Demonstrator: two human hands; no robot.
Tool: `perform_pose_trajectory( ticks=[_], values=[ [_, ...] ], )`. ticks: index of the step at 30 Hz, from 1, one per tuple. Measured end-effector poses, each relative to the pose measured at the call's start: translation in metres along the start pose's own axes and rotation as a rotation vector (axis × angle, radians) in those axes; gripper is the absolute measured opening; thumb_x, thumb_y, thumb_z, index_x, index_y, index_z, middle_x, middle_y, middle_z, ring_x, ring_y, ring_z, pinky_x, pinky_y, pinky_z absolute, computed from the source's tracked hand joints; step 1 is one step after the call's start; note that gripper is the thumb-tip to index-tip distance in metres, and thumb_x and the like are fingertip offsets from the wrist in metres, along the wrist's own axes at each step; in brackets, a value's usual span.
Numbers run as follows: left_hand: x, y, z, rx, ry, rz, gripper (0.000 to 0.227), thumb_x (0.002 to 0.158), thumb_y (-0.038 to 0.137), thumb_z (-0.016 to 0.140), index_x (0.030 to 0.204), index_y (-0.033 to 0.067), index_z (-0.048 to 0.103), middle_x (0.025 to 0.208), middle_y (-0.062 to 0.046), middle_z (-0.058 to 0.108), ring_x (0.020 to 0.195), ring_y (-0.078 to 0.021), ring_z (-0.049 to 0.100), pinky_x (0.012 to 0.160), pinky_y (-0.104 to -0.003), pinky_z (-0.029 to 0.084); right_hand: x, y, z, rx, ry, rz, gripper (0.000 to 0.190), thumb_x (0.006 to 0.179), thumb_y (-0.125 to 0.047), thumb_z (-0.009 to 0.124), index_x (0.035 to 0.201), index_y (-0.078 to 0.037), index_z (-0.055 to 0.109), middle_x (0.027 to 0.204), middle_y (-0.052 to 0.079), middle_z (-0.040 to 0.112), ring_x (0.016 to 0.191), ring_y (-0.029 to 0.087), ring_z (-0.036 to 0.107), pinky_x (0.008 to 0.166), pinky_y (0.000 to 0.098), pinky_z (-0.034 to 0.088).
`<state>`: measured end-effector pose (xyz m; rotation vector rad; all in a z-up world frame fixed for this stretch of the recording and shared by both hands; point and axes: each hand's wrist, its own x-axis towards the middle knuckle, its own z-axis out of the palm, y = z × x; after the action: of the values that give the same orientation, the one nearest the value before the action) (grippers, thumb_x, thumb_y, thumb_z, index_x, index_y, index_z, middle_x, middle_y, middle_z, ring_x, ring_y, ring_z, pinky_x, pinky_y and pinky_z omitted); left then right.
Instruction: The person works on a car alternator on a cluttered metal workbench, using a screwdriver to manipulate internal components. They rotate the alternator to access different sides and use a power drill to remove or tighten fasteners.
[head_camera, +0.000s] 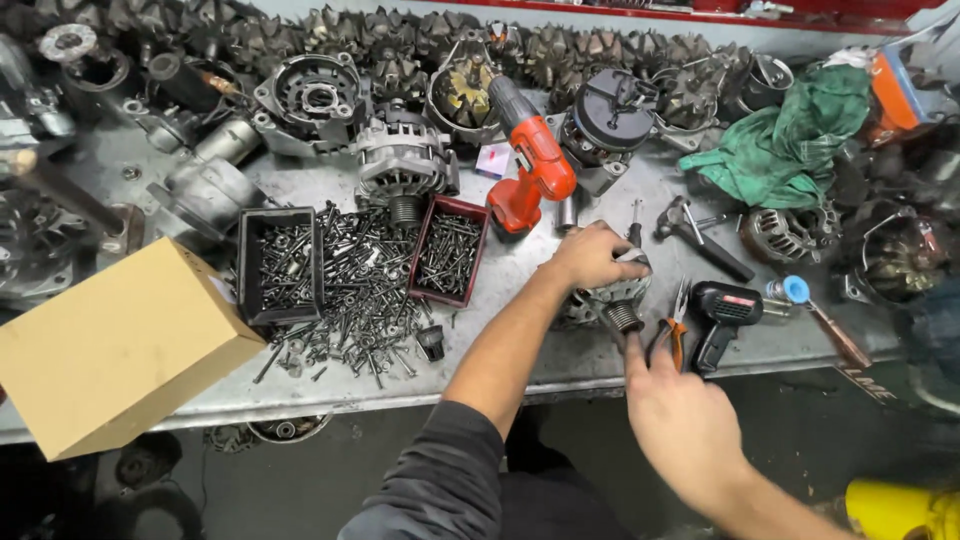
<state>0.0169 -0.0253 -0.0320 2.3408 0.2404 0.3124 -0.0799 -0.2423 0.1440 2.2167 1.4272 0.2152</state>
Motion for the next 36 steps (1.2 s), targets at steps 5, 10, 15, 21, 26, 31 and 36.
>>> perform_pose_trajectory(
  ticks=[5,10,15,21,26,31,36],
  values=[
    [-0.01,0.002,0.0,0.011,0.028,0.096,0.06,0.081,0.068,0.059,0.106,0.018,0.08,0.11,-0.009,0.075,0.11,-0.0341,0.061,0.094,-0.05,0.048,-0.044,0.042,0.013,0.28,-0.309,0.221,0.045,0.082,-0.045,0.06,0.127,-0.039,0.058,0.109,-0.006,0.075,0.089,0.027,0.078,0.077,0.0428,0.066],
    [-0.04,0.028,-0.002,0.061,0.052,0.144,0.056,0.082,0.067,0.059,0.102,0.0206,0.081,0.109,0.0,0.076,0.113,-0.029,0.057,0.098,-0.05,0.039,-0.04,0.106,0.059,0.523,-0.431,0.586,0.042,0.091,-0.05,0.059,0.127,-0.028,0.065,0.102,0.002,0.082,0.092,0.027,0.078,0.081,0.0374,0.061],
    [-0.06,0.038,-0.005,0.153,0.068,0.249,0.05,0.086,0.062,0.058,0.105,0.0215,0.08,0.115,0.005,0.075,0.121,-0.0259,0.059,0.106,-0.052,0.035,0.022,0.086,0.207,0.767,-0.175,0.603,0.048,0.094,-0.033,0.05,0.133,-0.007,0.061,0.121,0.022,0.071,0.111,0.044,0.067,0.094,0.0512,0.054],
    [-0.062,0.039,-0.007,0.141,0.007,0.146,0.038,0.088,0.061,0.061,0.102,0.0297,0.078,0.114,0.01,0.077,0.132,-0.0221,0.057,0.116,-0.058,0.035,0.091,0.05,0.259,0.778,-0.051,0.542,0.048,0.098,-0.03,0.056,0.138,-0.007,0.049,0.119,0.024,0.063,0.103,0.053,0.069,0.094,0.0605,0.058],
    [-0.052,0.046,-0.035,0.421,-0.03,0.442,0.05,0.076,0.062,0.062,0.11,0.028,0.076,0.133,0.001,0.071,0.137,-0.0282,0.054,0.119,-0.061,0.031,0.109,0.038,0.262,0.705,-0.235,0.515,0.053,0.088,-0.033,0.063,0.134,-0.014,0.045,0.121,0.015,0.058,0.102,0.049,0.071,0.091,0.0565,0.061],
    [-0.054,0.042,-0.033,0.379,-0.095,0.499,0.051,0.078,0.056,0.062,0.114,0.022,0.074,0.131,-0.002,0.069,0.129,-0.0295,0.058,0.107,-0.058,0.04,0.051,0.013,0.232,0.816,-0.199,0.408,0.051,0.08,-0.039,0.068,0.122,-0.01,0.06,0.113,0.015,0.064,0.1,0.041,0.07,0.086,0.0483,0.061],
    [-0.056,0.045,-0.027,0.314,-0.045,0.411,0.054,0.078,0.05,0.063,0.118,0.0151,0.074,0.136,-0.003,0.067,0.131,-0.0305,0.056,0.106,-0.054,0.037,0.05,-0.022,0.188,1.108,-0.587,0.326,0.095,0.071,-0.062,0.084,0.129,0.007,0.053,0.111,0.024,0.072,0.101,0.037,0.074,0.091,0.0423,0.06]
  ],
)
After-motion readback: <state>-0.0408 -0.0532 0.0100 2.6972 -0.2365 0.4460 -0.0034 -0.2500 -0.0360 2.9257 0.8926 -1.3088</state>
